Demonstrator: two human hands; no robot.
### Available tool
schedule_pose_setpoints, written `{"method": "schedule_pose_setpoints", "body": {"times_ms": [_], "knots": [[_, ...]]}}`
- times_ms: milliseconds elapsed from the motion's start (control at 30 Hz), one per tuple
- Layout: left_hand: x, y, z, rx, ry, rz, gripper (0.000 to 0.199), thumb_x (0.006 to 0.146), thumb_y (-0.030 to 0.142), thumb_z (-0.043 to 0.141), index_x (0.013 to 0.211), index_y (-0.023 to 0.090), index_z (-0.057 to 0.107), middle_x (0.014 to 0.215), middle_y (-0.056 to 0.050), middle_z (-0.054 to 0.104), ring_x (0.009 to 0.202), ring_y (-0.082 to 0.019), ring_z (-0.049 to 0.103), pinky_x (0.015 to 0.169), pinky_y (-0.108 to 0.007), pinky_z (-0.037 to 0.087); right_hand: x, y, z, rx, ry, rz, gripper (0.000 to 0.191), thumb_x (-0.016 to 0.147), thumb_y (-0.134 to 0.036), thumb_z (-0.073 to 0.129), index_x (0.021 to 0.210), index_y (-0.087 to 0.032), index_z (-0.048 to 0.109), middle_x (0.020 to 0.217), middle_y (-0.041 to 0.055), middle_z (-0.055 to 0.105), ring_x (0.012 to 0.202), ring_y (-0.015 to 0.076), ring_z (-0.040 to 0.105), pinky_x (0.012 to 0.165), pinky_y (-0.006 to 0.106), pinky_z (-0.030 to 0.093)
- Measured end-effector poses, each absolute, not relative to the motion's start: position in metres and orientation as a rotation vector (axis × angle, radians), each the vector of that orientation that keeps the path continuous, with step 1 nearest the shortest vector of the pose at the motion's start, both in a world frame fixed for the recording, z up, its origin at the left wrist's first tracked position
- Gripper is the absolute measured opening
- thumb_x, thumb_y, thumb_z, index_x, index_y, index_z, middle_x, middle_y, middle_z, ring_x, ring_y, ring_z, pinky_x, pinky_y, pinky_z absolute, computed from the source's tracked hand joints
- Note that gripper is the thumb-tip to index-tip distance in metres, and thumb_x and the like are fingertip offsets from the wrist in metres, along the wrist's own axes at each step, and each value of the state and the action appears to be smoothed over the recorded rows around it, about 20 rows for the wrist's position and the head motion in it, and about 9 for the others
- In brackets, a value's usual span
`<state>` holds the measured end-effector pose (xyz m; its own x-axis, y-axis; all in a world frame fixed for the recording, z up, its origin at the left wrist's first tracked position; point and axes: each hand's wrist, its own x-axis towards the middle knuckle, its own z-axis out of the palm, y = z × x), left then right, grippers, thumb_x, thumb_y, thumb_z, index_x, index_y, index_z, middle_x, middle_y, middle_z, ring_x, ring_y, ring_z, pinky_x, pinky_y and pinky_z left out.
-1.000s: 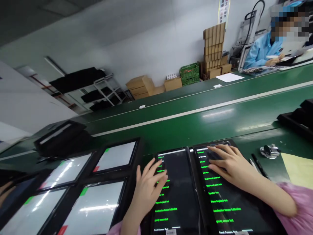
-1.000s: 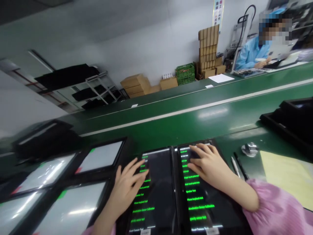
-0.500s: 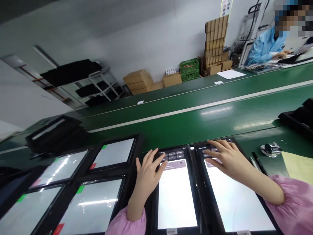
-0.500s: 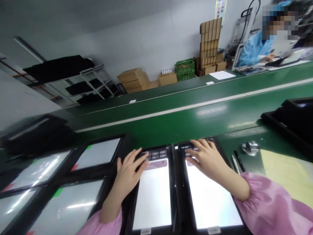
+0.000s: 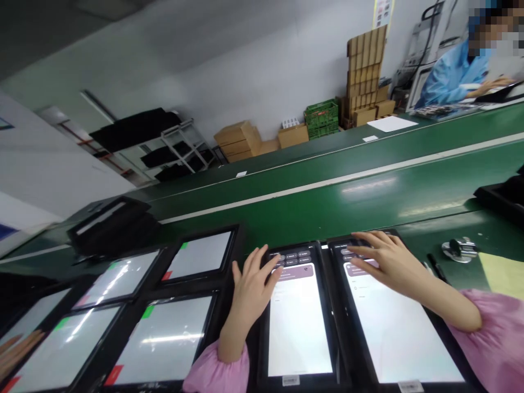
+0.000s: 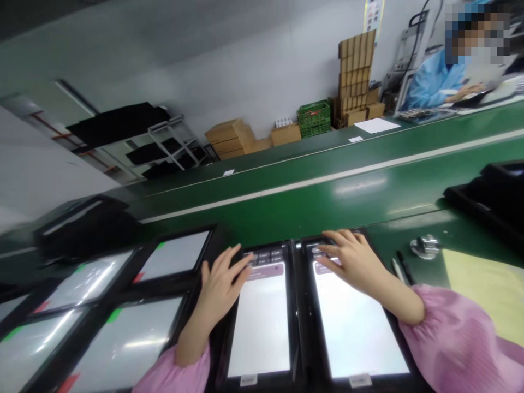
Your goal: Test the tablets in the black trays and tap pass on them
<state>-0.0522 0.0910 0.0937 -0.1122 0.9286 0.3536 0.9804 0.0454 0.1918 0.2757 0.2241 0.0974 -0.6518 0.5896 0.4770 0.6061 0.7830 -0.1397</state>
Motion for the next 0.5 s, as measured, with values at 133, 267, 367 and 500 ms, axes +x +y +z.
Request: {"method": "schedule_pose_setpoints", "body": {"times_ms": [133,267,367,500], "knots": [[-0.055,0.071,0.108,-1.684,-2.010,-1.054,0.047,0.104,0.056,0.045,0.129,0.023,0.067,0.132,-0.016,0.070,0.123,-0.035,0.066,0.113,-0.065,0.048,0.321,0.239,0.097,-1.231,-1.917,0.509,0.056,0.100,-0.066,0.050,0.127,-0.024,0.074,0.131,0.0162,0.070,0.122,0.0380,0.065,0.104,0.060,0.053],[-0.051,0.073,0.114,-1.678,-2.108,-1.157,0.052,0.099,0.064,0.049,0.130,0.025,0.066,0.128,-0.012,0.072,0.119,-0.032,0.069,0.103,-0.048,0.058,0.341,0.241,0.086,-1.252,-1.535,1.022,0.073,0.078,-0.074,0.072,0.135,-0.028,0.065,0.142,0.0138,0.065,0.129,0.0366,0.062,0.108,0.055,0.053],[-0.043,0.096,0.103,-1.981,-2.049,-1.008,0.054,0.101,0.065,0.044,0.132,0.029,0.068,0.134,-0.009,0.071,0.125,-0.032,0.067,0.112,-0.056,0.052,0.331,0.239,0.074,-1.232,-1.508,1.096,0.080,0.075,-0.073,0.074,0.139,-0.028,0.061,0.145,0.0137,0.064,0.131,0.0344,0.062,0.110,0.052,0.053],[-0.037,0.122,0.079,-2.204,-1.913,-0.763,0.052,0.104,0.061,0.041,0.139,0.032,0.066,0.136,-0.010,0.071,0.124,-0.034,0.068,0.112,-0.070,0.046,0.314,0.235,0.065,-1.214,-1.430,1.137,0.079,0.074,-0.065,0.074,0.141,-0.026,0.059,0.147,0.0145,0.062,0.139,0.0338,0.057,0.117,0.052,0.046]]}}
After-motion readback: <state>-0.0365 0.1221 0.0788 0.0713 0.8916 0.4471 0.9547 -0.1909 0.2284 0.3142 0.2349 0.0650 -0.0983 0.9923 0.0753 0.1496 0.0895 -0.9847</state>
